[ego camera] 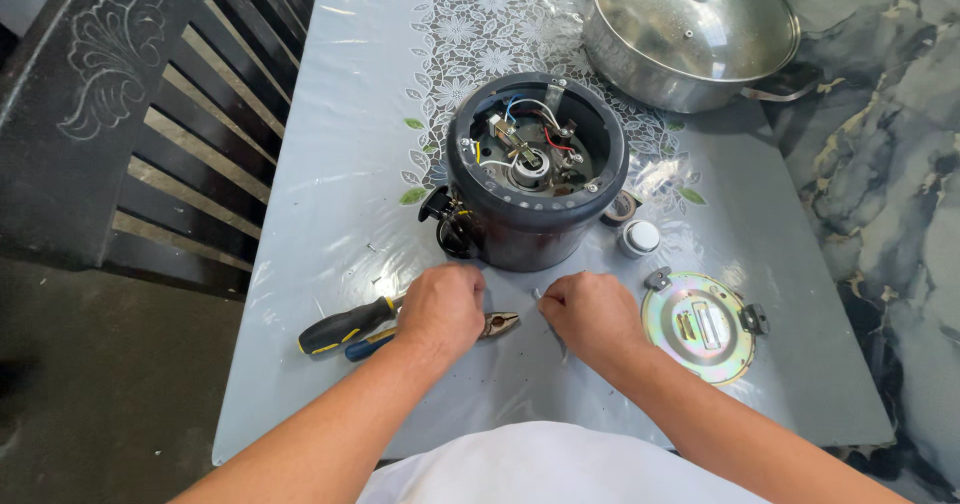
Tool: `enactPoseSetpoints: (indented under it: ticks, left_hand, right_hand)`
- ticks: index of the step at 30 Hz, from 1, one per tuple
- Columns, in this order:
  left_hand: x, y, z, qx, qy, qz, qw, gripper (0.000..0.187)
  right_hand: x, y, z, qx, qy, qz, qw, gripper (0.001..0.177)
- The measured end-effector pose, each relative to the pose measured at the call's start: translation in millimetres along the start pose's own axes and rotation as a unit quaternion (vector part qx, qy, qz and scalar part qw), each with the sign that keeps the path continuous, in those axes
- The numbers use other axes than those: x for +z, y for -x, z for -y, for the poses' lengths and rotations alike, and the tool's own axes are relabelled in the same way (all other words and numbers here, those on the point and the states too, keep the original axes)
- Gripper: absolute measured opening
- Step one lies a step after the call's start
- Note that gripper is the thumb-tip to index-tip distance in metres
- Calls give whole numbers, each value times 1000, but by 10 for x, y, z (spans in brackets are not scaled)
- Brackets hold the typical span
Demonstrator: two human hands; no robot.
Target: The person repairs a cylindrical electrical appliance by stripping wires, connecting them to internal terminals, and tightening screws with a screwdriver. The person uses pliers to strip wire insulation and a screwdriver to secure connections inside the device.
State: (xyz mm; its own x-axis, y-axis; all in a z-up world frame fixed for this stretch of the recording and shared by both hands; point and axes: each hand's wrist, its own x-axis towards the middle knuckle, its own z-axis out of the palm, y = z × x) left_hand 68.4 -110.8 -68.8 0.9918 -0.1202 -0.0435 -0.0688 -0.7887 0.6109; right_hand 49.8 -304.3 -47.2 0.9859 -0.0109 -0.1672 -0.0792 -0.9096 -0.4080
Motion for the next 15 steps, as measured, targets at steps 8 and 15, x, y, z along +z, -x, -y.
enactPoseSetpoints:
  ticks: [8,15]
  left_hand:
    - [-57,58,44,70,32,-13,997,13]
    - [-145,115,-63,130,80,-1,988,13]
  right_hand:
    - [-61,99,-239,50,-11,-124,991,26]
    - [26,163,-215,121,-48,-51,990,25]
